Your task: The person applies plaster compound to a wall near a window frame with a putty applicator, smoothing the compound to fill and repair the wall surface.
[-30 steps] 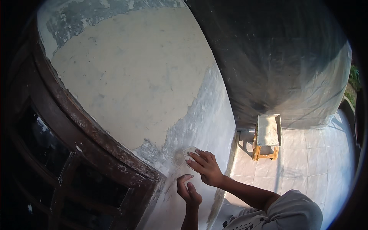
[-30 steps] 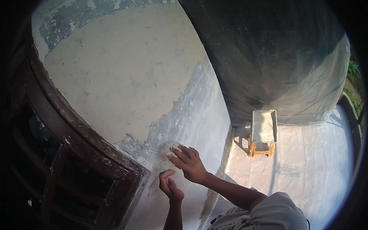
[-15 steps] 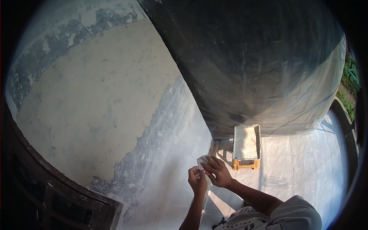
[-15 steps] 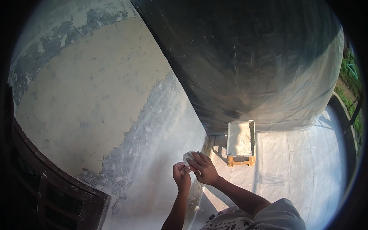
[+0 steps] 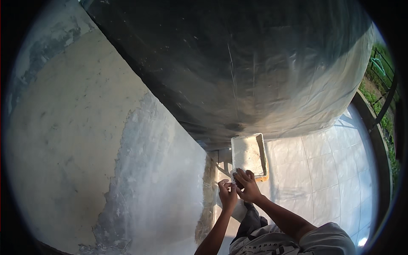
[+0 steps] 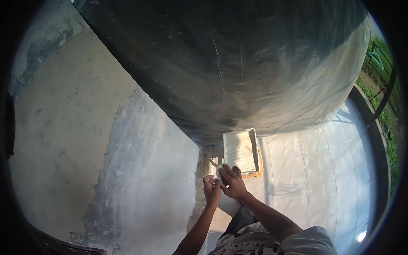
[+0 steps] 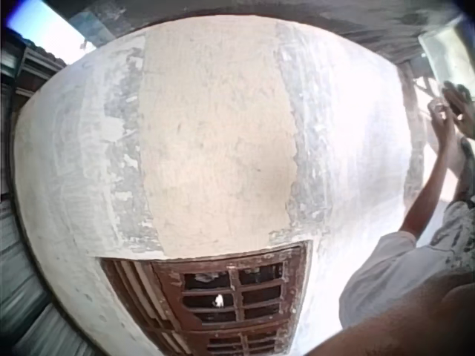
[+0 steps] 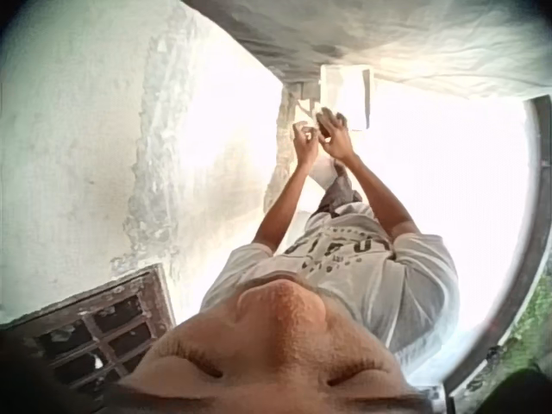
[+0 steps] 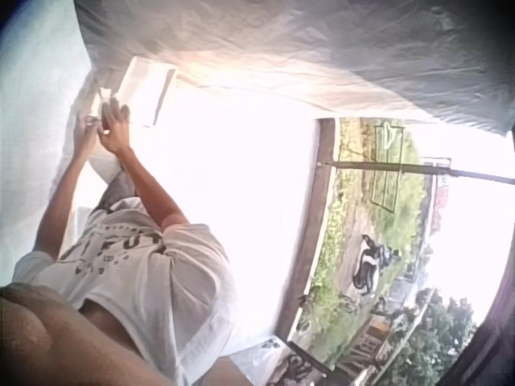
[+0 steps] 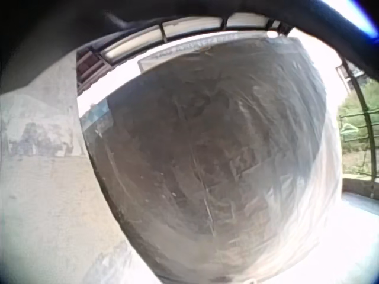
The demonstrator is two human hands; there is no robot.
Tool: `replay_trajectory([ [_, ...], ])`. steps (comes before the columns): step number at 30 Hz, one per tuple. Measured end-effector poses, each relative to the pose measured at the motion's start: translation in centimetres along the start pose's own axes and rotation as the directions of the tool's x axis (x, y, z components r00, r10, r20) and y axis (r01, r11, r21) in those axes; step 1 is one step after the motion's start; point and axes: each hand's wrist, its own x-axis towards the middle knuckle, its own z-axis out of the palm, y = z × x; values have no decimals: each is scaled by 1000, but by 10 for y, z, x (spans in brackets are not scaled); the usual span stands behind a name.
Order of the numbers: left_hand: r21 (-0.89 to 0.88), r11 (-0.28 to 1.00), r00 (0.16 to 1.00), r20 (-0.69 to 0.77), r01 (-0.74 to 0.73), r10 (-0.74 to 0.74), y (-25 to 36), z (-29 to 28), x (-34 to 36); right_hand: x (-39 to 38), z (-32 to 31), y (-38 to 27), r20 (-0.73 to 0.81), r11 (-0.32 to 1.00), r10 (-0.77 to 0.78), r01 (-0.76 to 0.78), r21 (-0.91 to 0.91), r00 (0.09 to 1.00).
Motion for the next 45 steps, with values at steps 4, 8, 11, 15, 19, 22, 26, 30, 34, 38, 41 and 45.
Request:
replay_trajectory([
  [4,85,994,990,123,62,-72,-25,29,39,22,-1,44,-15,975,216,-215,52,976],
  [8,332,941,980,155,68,-125,-79,52,74,38,2,110,33,931,364,-365,21,931],
  [11,460,881,953,204,108,-224,-114,69,98,41,4,153,69,908,418,-414,-69,906],
  [15,564,824,940,256,43,-224,-149,96,129,53,15,203,81,912,401,-389,-132,912],
  [19,586,804,917,256,105,-306,-184,125,150,68,21,255,277,919,392,-358,-166,877],
  [22,576,817,930,278,38,-239,-206,157,153,64,23,316,411,972,204,-132,-196,889],
  [26,537,841,940,246,71,-237,-227,206,157,66,27,393,630,968,-39,185,-168,775],
  [30,525,850,939,272,41,-213,-243,238,158,74,26,421,822,871,-38,422,-251,568],
  [34,470,882,947,272,21,-168,-246,266,169,67,14,444,843,850,-114,491,-192,526],
  [38,441,898,948,282,11,-150,-247,275,180,69,9,440,881,812,-56,535,-234,470],
  [41,433,901,952,273,9,-141,-248,273,184,72,2,436,877,825,-36,510,-245,479],
  [45,448,894,954,271,-6,-130,-253,264,183,74,-9,436,864,846,-55,483,-225,500],
])
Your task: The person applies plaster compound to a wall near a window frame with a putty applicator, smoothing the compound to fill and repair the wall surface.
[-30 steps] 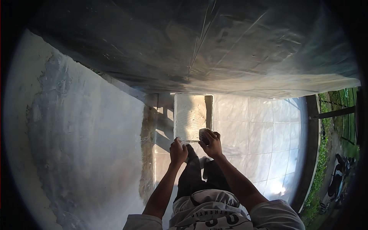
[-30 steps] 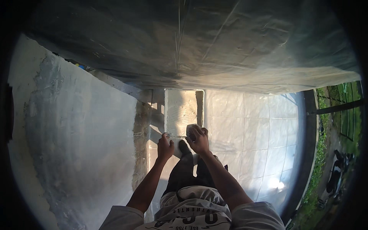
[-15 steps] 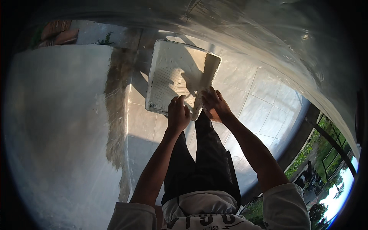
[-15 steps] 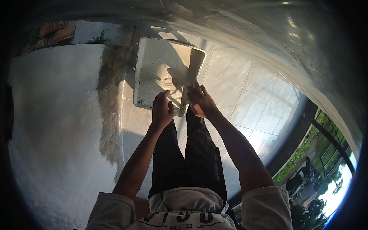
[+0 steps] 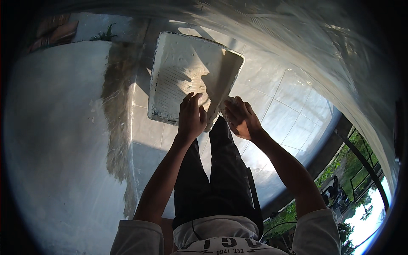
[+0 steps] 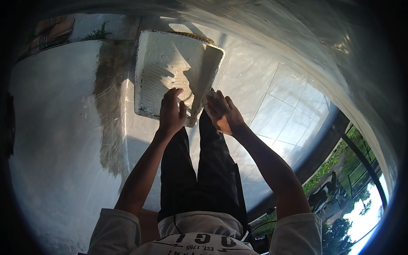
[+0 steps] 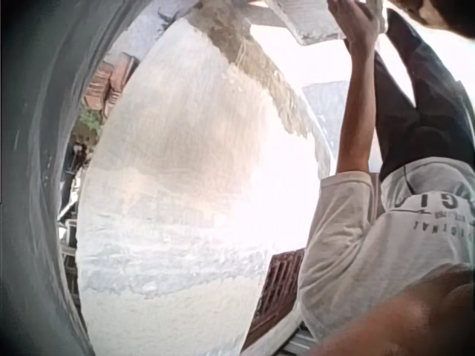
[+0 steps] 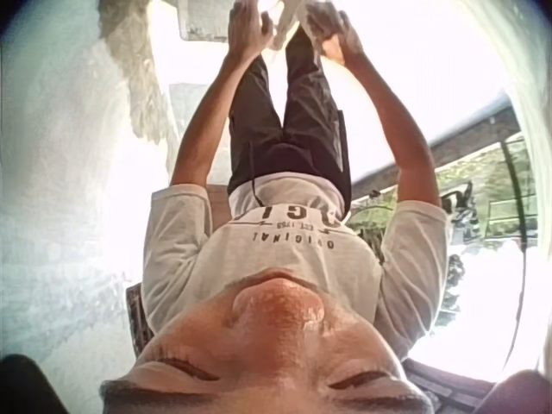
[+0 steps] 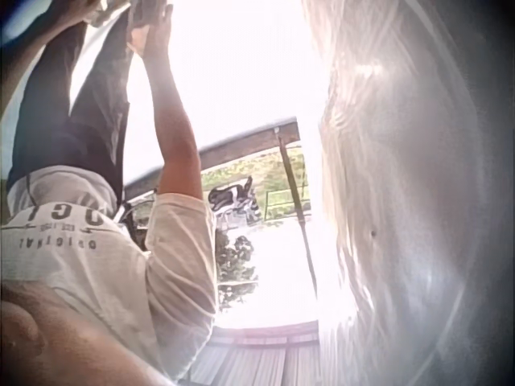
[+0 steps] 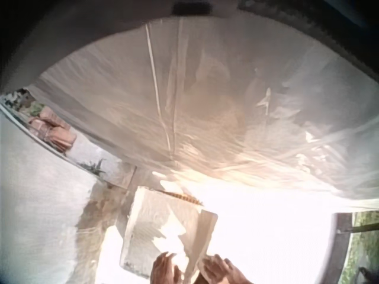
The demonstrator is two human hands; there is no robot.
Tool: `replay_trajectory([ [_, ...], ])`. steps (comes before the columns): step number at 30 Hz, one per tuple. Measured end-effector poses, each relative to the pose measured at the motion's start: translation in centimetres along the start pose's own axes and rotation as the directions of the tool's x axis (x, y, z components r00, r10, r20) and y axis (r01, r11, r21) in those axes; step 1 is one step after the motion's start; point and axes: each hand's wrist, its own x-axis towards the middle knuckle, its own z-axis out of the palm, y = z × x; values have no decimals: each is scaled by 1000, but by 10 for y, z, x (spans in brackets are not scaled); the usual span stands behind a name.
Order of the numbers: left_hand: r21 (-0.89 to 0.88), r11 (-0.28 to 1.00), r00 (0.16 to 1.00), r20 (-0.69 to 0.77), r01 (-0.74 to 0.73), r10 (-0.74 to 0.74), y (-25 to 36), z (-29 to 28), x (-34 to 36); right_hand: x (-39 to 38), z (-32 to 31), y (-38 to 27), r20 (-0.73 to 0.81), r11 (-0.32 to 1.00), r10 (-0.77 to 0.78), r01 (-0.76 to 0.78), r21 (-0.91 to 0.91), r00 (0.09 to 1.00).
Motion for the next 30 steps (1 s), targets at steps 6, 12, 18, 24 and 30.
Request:
replay_trajectory([
  [6,29,1000,1000,7,-3,3,-7,-4,-7,-15,-19,6,-60,950,152,-129,283,987],
  [12,10,1000,1000,0,14,-14,-7,-7,-13,5,-19,-7,499,-498,526,-226,837,689],
  [18,-31,1000,1000,-3,7,-7,3,-3,-11,16,10,9,646,-906,347,64,419,680],
  [24,-8,999,999,-1,50,-50,-9,-10,-16,2,-3,12,636,-944,291,107,312,715],
  [30,-15,999,998,-43,46,-47,-14,-11,-21,-31,-12,5,538,-840,448,130,527,714],
])
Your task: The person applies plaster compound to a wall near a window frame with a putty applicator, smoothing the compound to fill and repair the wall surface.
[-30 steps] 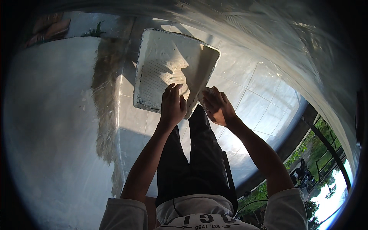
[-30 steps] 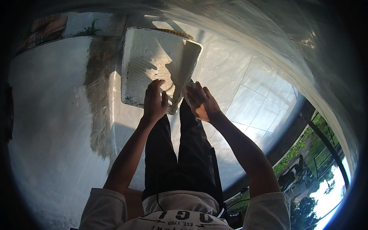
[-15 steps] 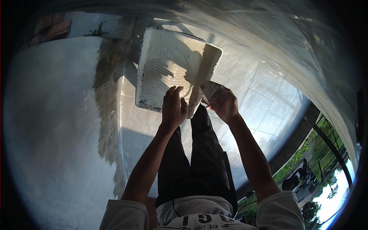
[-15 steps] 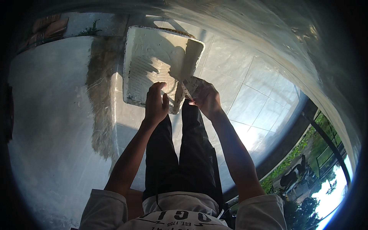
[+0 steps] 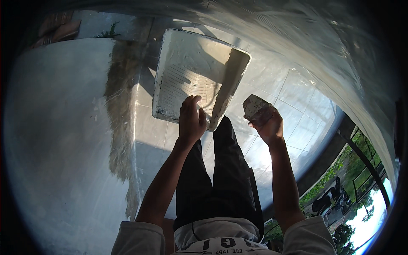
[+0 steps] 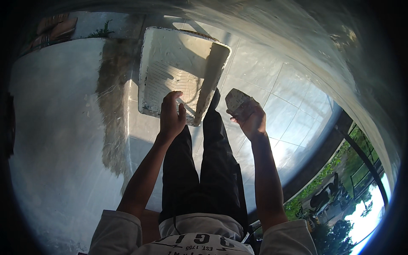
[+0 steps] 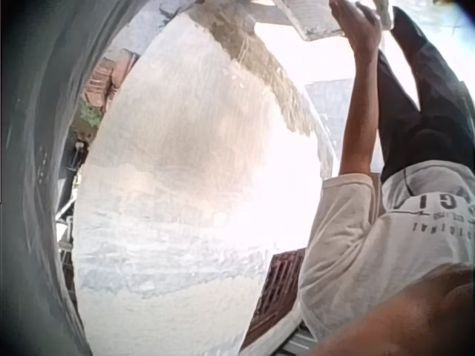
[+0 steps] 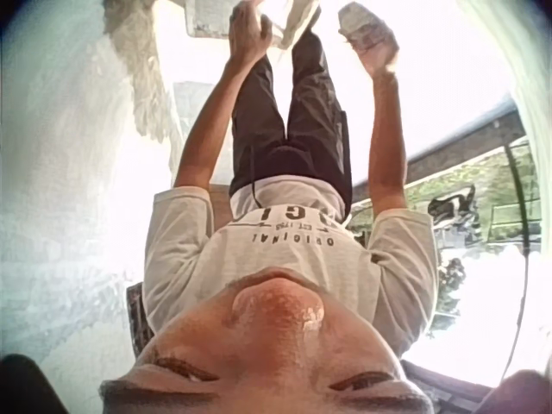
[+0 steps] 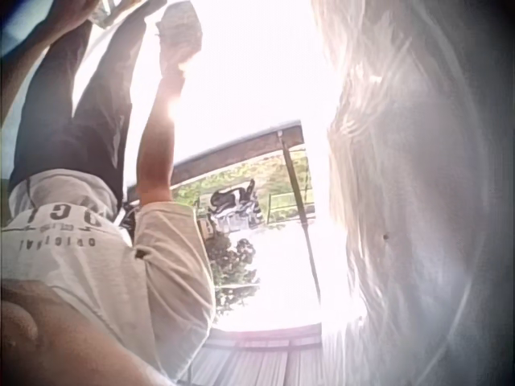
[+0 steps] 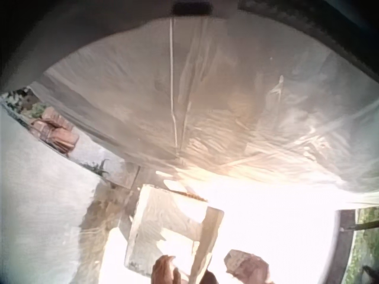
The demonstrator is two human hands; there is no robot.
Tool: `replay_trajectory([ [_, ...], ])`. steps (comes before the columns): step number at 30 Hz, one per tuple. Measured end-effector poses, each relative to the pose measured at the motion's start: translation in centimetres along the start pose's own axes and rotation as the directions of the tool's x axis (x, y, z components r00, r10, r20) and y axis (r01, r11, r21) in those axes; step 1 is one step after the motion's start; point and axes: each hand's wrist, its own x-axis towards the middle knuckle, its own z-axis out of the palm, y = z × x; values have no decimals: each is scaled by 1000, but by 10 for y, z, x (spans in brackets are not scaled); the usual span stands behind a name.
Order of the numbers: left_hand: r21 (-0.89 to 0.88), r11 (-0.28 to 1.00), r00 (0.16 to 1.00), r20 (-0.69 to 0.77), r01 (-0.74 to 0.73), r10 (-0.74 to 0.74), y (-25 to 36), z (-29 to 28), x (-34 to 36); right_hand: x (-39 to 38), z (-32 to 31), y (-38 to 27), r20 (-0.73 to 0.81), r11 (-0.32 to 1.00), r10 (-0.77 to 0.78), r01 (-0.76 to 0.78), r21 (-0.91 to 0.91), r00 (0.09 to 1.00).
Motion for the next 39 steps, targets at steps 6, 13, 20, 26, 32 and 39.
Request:
replay_trajectory([
  [6,-47,996,996,-46,77,-79,-11,-9,-2,30,109,63,-45,622,-237,116,-774,970],
  [13,37,997,991,-113,70,-66,-37,-40,-4,84,183,102,61,25,-527,87,-996,848],
  [20,57,997,990,-134,56,-48,-49,-51,-4,108,182,112,162,-254,-592,8,-967,790],
  [26,25,999,994,-106,42,-39,-53,-53,-13,109,183,131,141,-278,-648,-60,-959,748],
  [32,9,1000,996,-87,27,-26,-59,-53,-21,115,188,130,95,-273,-557,-75,-959,825],
  [39,-3,1000,996,-84,30,-30,-56,-59,-18,114,188,119,139,-231,-690,-35,-972,711],
])
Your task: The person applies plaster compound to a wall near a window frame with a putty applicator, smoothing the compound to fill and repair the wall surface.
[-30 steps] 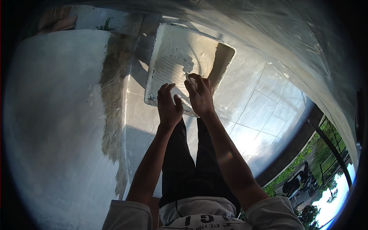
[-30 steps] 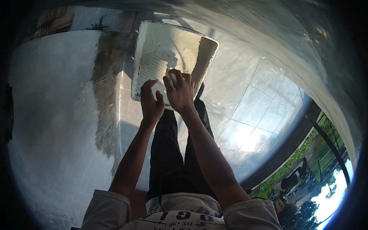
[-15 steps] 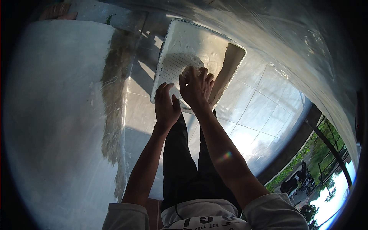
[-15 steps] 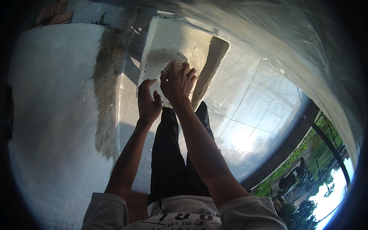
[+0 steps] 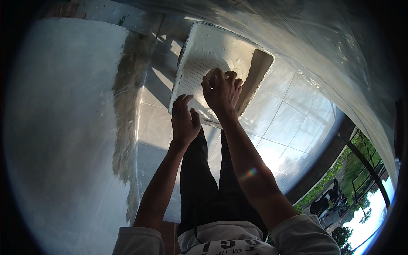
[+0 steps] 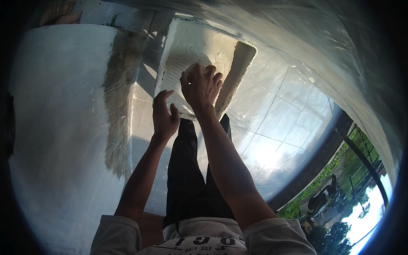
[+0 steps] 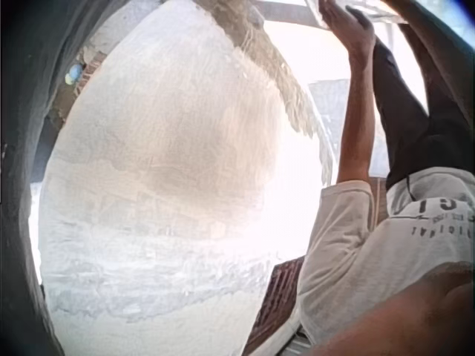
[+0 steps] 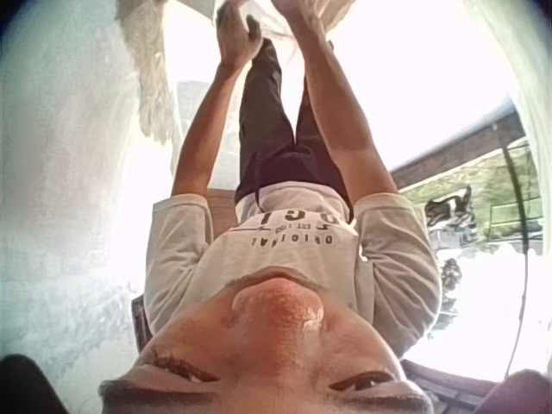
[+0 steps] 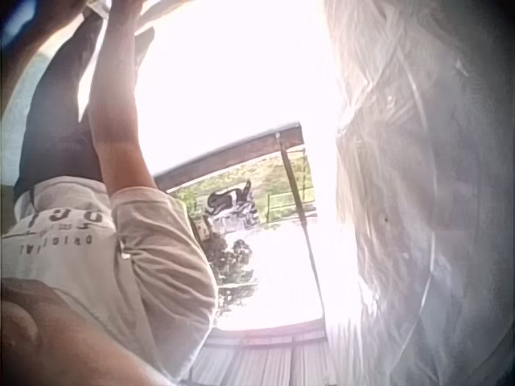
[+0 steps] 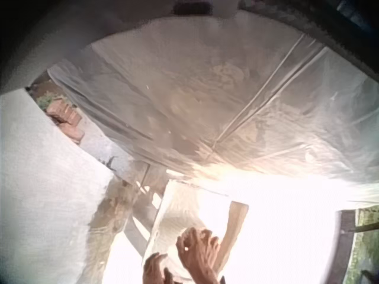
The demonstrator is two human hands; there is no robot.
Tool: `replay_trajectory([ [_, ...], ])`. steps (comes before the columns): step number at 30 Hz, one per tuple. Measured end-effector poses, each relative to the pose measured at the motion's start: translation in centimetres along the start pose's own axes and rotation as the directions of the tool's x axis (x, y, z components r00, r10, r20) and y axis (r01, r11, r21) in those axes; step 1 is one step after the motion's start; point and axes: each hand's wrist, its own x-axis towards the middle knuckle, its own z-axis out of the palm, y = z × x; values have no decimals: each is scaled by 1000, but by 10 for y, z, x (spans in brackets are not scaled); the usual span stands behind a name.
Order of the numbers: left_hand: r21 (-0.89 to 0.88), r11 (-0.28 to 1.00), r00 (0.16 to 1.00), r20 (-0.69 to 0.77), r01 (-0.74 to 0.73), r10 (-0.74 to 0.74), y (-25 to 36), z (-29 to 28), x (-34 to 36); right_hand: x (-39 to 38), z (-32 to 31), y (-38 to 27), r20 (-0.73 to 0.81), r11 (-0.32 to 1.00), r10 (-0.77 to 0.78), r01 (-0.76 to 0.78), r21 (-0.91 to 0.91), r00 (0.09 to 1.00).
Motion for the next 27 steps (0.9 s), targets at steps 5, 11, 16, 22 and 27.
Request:
replay_trajectory([
  [5,23,1000,1000,-16,-4,4,-3,1,1,-12,13,-1,109,999,-9,15,-50,994],
  [11,15,1000,999,-36,2,-2,0,3,-2,-8,5,-10,41,1000,18,-19,23,999],
  [16,-10,999,998,-49,38,-38,-2,-1,-5,-26,18,-1,98,998,-59,62,-33,993],
  [22,3,1000,988,-151,21,-20,-3,-18,-2,-55,6,-2,256,999,-5,-5,38,967],
  [27,9,999,988,-149,40,-38,1,-29,-7,-48,12,7,151,988,-144,151,-37,978],
])
